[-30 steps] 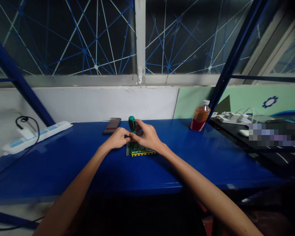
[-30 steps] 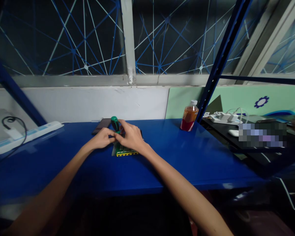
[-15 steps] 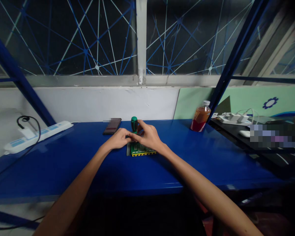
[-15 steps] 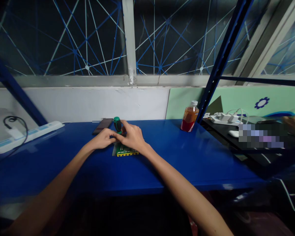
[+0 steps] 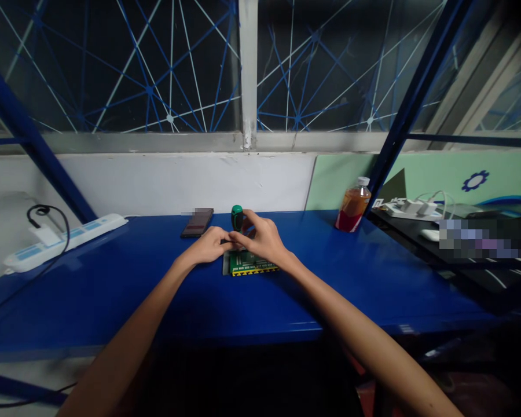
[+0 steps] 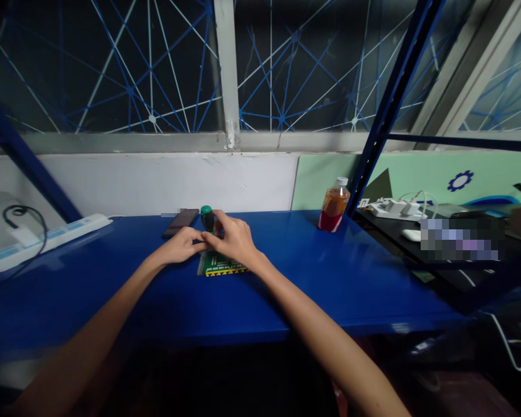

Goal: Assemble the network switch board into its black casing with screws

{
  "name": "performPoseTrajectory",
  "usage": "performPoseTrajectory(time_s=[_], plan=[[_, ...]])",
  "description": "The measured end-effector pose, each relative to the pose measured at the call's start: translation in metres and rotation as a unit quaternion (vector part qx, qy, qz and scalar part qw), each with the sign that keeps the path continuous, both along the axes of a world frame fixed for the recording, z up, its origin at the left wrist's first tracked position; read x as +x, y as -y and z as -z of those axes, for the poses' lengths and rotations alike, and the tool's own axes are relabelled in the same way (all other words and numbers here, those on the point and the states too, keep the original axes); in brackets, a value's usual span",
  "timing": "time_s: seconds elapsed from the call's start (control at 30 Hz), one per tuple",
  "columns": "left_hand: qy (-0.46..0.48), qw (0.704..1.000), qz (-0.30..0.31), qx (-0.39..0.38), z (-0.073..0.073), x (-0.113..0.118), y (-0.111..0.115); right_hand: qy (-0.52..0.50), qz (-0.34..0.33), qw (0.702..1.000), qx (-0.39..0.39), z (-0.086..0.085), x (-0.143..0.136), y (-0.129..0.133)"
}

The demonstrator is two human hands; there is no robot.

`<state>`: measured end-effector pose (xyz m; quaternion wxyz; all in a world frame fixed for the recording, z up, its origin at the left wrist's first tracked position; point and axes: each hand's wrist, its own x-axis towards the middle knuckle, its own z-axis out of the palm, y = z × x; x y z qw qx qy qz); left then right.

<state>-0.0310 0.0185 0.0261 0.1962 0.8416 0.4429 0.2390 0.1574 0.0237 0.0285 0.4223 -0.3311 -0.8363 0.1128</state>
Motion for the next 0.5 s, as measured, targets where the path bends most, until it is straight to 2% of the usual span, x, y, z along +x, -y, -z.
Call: performPoseTrajectory(time_s=[0.37,0.5], plan=[[-0.002,1.000,0.006,-0.003,-0.0006,-0.0007,0.0014,0.001,0.022,1.000,0.001,-0.0014,-0.0021,0.0031],[-0.002,1.000,-0.003,0.018,-0.0022,0.0023,0.0038,-0.043,0.016,0.999,-0.016,-0.0001,-0.0021,-0.0004]])
